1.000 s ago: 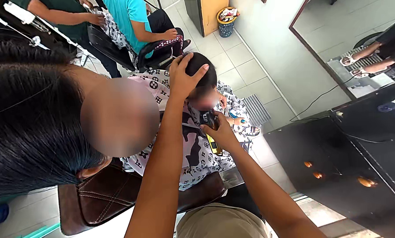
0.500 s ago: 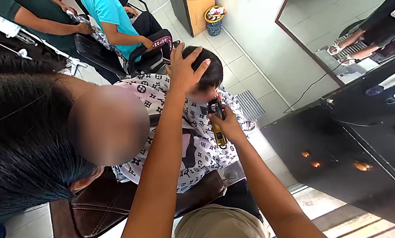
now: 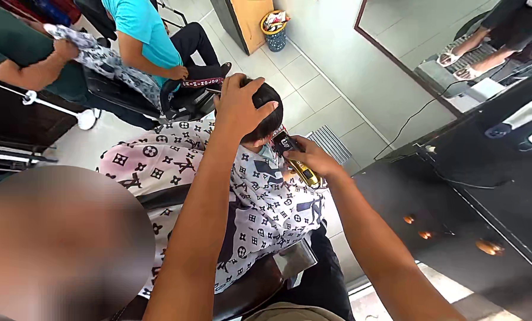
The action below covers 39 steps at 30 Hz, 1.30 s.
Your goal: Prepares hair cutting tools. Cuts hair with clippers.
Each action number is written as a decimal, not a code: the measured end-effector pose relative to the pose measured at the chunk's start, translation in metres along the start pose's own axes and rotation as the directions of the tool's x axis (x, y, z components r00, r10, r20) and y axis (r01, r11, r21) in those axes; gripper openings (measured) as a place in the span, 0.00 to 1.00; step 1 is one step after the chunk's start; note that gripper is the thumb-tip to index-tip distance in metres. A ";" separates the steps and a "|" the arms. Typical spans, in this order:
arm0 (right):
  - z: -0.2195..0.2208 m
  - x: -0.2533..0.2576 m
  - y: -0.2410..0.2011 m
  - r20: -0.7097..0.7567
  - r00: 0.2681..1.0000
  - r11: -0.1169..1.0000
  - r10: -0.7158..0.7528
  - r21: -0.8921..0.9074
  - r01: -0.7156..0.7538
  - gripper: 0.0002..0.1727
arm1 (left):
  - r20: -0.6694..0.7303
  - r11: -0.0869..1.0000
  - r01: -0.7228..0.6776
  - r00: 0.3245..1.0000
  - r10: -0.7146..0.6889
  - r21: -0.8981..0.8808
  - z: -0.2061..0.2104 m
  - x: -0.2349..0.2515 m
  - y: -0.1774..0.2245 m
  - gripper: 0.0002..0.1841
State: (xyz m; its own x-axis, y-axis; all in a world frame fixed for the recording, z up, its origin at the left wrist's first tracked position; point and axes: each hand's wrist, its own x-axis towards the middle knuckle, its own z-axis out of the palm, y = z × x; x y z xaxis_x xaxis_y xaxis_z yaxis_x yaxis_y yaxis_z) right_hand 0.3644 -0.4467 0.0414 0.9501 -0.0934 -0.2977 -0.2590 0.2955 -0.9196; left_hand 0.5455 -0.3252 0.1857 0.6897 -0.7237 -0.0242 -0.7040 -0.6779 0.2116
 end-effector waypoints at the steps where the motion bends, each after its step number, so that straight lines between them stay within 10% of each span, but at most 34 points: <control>1: -0.009 0.006 0.004 0.036 0.999 1.000 -0.022 0.010 0.022 0.30 | 0.006 1.000 0.004 1.000 -0.004 0.016 0.002 0.003 0.004 0.37; 25: -0.034 0.044 0.003 0.252 0.864 0.892 -0.436 0.245 0.379 0.35 | -0.055 0.986 0.038 0.998 -0.030 0.164 0.018 0.022 0.027 0.44; 32: -0.050 0.048 0.028 0.276 0.941 0.972 -0.196 0.183 0.149 0.30 | -0.051 0.988 0.058 0.997 -0.052 0.140 0.019 0.022 0.029 0.45; 39: -0.042 0.037 -0.005 0.282 0.900 0.936 -0.331 0.222 0.274 0.30 | -0.107 0.993 0.011 0.994 0.002 0.115 0.022 0.019 0.025 0.43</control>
State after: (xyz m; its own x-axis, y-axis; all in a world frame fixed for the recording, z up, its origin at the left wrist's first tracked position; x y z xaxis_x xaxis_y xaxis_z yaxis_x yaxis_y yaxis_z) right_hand 0.3930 -0.4916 0.0240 0.9903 0.0865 0.1089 0.0570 0.4621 -0.8850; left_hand 0.5369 -0.3588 0.1696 0.7028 -0.7068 0.0809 -0.7113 -0.6961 0.0974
